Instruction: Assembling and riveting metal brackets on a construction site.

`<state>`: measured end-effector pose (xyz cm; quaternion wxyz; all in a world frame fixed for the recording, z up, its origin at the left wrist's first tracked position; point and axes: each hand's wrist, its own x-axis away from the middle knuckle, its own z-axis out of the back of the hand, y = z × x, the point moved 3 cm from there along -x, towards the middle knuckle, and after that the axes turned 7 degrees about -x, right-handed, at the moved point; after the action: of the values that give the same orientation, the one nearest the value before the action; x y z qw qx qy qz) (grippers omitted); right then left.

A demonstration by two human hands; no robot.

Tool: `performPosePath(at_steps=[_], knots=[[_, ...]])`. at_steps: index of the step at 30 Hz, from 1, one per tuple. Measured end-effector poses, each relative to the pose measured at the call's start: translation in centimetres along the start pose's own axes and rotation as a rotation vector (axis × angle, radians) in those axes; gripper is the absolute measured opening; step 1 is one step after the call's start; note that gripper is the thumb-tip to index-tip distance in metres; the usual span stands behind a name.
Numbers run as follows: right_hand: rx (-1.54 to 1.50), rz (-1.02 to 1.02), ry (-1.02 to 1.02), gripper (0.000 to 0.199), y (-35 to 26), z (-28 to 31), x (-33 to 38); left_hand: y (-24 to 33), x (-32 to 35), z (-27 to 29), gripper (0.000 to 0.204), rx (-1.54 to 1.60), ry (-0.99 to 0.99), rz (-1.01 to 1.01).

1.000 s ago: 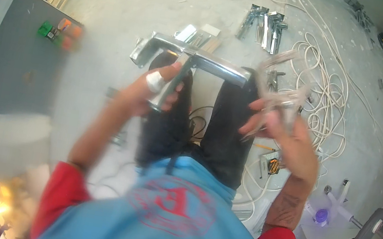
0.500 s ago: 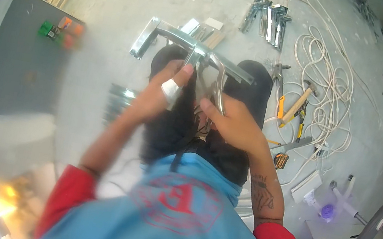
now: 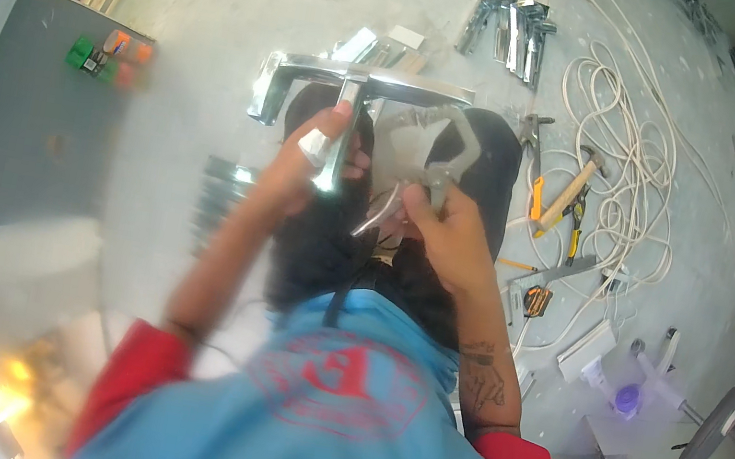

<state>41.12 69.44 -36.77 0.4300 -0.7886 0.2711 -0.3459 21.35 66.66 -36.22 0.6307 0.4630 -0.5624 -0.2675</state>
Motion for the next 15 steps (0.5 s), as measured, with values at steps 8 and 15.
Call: performPosePath(at_steps=[8,15], knots=[[0.037,0.578,0.256,0.054,-1.7,3.8,3.5,-1.2,-0.5,-0.4,0.048,-0.044,-0.061,-0.014],[-0.879,0.547,-0.414,0.061,-2.7,2.2,0.0,-1.8,-0.8,-1.0,0.046,-0.008,-0.054,0.003]])
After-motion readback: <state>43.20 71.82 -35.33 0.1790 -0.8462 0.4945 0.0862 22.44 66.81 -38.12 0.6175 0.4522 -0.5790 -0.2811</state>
